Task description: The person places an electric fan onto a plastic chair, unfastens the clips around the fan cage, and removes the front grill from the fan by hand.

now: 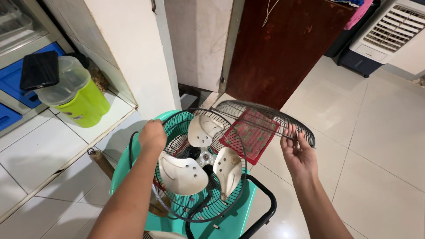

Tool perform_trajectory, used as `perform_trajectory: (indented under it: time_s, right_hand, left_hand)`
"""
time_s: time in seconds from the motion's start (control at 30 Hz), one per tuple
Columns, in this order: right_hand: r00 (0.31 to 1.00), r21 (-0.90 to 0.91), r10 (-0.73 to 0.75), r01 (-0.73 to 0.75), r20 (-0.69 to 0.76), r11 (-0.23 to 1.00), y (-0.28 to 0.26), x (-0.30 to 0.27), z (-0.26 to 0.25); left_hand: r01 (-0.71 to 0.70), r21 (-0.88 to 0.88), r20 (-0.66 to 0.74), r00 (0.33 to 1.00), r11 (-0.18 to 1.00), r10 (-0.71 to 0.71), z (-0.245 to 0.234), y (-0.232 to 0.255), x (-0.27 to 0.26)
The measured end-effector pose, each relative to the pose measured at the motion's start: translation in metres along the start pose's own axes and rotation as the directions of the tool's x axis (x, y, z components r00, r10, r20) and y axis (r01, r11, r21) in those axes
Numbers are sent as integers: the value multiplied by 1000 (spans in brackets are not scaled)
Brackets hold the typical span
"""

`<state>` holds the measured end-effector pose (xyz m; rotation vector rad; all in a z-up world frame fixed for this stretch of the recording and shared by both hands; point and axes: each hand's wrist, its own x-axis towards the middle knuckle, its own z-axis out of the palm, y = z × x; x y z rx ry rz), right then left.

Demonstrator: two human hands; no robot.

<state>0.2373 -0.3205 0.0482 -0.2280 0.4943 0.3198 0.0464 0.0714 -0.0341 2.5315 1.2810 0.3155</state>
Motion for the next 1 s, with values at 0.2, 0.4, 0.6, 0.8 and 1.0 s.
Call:
perform_trajectory:
  time_s: [0.2,0.4,0.6,0.8,1.0]
  right_hand:
    - [999,11,-4,4,-49,1000,-26,7,-13]
    - [995,59,21,-15,-98,998,-55,20,-31]
    - [992,111,25,-11,-125,994,-78,31,-51]
    - [994,166,76,-62,-80,984,-100,34,-69]
    - [989,217,119,-97,-91,971,-118,32,-88]
  left_hand:
    - [-7,-11,-36,999,1000,6,-25,43,-36]
    - [-103,18,-99,990,995,104,-46,75,-71]
    - [-251,71,-93,962,965,257,-66,101,-86]
    - [-299,65,-182,934,952,306,-77,96,-113]
    - [-261,88,-229,934,961,274,-72,90,-129]
